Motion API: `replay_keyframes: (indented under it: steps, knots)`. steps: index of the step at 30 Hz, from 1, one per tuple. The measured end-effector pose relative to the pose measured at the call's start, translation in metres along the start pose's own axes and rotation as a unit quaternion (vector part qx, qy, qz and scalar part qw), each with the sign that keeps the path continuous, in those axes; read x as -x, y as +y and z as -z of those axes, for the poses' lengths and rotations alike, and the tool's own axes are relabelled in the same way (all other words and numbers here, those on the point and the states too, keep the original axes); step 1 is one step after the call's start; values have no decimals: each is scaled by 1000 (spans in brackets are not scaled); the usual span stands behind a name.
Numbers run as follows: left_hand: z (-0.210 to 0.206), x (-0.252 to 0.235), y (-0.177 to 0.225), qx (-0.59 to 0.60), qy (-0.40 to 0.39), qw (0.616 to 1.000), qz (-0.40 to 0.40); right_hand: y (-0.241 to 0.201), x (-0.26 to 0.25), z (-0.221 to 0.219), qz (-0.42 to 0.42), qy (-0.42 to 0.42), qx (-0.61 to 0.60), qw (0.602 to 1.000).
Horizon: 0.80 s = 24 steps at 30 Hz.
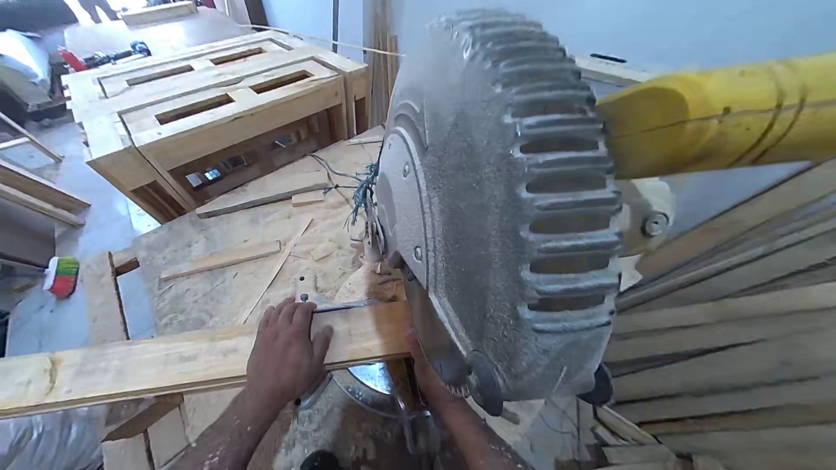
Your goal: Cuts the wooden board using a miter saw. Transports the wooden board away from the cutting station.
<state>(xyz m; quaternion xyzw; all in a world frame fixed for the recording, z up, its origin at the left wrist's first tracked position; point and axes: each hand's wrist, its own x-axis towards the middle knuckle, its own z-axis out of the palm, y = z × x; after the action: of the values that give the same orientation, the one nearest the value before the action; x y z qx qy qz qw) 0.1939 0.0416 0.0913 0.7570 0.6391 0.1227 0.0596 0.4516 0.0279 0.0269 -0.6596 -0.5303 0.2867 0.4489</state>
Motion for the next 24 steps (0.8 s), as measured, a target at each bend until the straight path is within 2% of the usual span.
replay_keyframes:
  steps: [2, 6, 9, 13, 16, 18, 19, 21, 23, 24]
  knots:
    - [6, 1, 10, 5, 29, 1000, 3, 5, -3, 0, -42, -32, 12, 999]
    - [10, 5, 15, 12, 17, 999, 43, 27, 1, -9, -6, -23, 16, 1000]
    - [-18, -5, -1, -40, 30, 998, 33, 0, -1, -1, -30, -14, -7, 999]
    - [5, 0, 16, -43, 30, 998, 24, -25, 0, 15, -20, -44, -20, 999]
    - [5, 5, 19, -67, 9, 998, 17, -40, 4, 40, -79, -87, -59, 991]
    - [-1, 2, 12, -96, 14, 995, 12, -41, 4, 59, -87, -35, -113, 989]
    - [-2, 0, 10, -108, 8, 994, 14, -46, 4, 76, -58, 21, -122, 991]
    - [-4, -1, 8, -117, 5, 993, 12, -90, 9, 131, 53, 134, -121, 982]
    - [-7, 2, 7, -116, 3, 993, 10, -159, 10, 194, 227, 198, -108, 948]
    - [-7, 2, 6, -117, -1, 993, 11, -193, 5, 222, 312, 205, -66, 925]
